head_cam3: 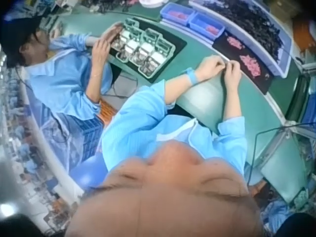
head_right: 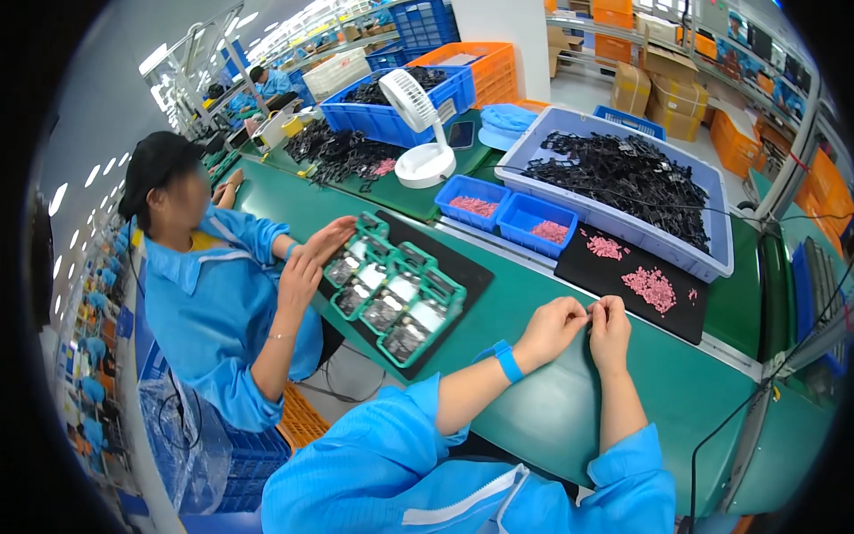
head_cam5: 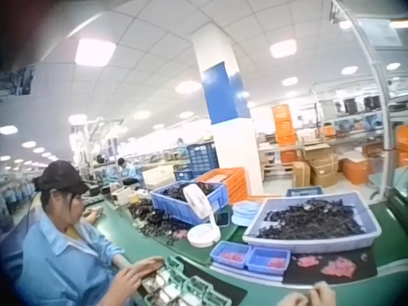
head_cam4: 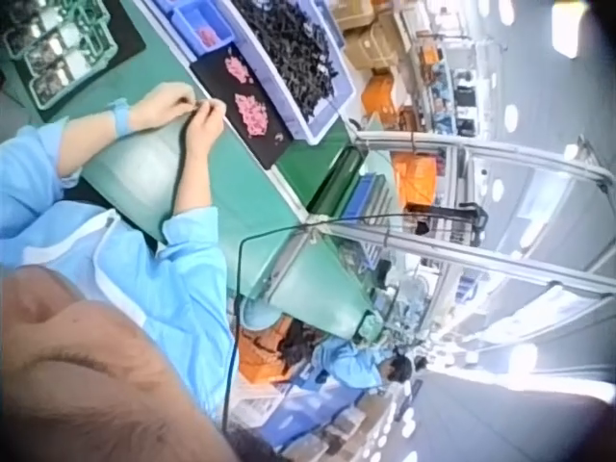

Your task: The person assembles electronic components and plastic parts onto circuit boards by hand, taking them from a tray and placing them onto PCBs on a conveyor belt.

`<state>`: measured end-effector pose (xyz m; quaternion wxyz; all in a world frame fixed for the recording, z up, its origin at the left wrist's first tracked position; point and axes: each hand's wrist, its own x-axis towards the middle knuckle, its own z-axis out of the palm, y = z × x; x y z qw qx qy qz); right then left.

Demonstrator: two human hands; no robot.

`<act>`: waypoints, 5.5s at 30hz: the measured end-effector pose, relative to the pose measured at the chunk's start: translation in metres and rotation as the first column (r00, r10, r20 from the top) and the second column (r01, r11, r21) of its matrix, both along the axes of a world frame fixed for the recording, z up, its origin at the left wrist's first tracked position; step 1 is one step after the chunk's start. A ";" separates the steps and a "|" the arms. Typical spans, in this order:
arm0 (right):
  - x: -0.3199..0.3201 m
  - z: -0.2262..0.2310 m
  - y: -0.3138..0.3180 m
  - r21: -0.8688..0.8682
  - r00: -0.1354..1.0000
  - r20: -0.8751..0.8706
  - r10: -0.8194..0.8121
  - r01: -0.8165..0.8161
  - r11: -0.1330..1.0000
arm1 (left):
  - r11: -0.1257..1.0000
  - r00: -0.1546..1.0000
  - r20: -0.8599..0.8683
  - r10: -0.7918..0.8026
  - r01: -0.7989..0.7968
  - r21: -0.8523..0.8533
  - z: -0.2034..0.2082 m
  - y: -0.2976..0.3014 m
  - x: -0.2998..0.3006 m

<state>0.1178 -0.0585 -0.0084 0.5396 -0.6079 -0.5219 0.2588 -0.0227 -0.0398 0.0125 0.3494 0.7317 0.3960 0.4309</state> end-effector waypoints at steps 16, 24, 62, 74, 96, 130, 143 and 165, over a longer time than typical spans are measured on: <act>0.009 -0.012 0.004 0.044 0.999 -0.025 0.034 -0.033 0.998 | 0.946 0.987 0.155 0.043 0.009 -0.324 0.079 -0.029 -0.247; -0.001 -0.016 0.006 0.073 0.999 0.033 0.005 -0.007 0.997 | 0.754 0.830 -0.036 0.557 -0.523 -0.397 -0.010 0.126 -0.404; 0.081 0.001 -0.030 0.144 0.986 0.159 0.056 -0.079 0.986 | 0.291 0.814 0.513 -0.274 0.578 -0.762 -0.002 -0.227 -0.129; 0.028 0.001 -0.030 0.159 0.929 -0.090 -0.359 0.369 0.916 | 0.146 0.775 0.418 -0.474 0.537 -0.831 0.009 -0.202 -0.143; 0.083 0.030 -0.021 -0.001 0.596 0.794 0.115 -0.189 0.982 | 0.894 0.990 -0.069 -0.126 0.083 -0.440 0.147 -0.174 -0.227; 0.078 0.002 -0.053 0.240 0.709 0.697 -0.108 -0.088 0.967 | 0.710 0.553 -0.670 -0.496 0.703 0.055 0.057 -0.007 0.020; 0.076 -0.004 -0.054 0.300 0.778 0.606 -0.166 -0.030 0.953 | 0.637 0.525 -0.819 -0.233 0.718 0.279 0.042 -0.002 0.043; 0.105 0.013 -0.034 0.253 0.846 0.423 -0.325 0.234 0.939 | 0.667 0.603 -0.711 -0.363 0.701 0.254 0.064 -0.032 0.001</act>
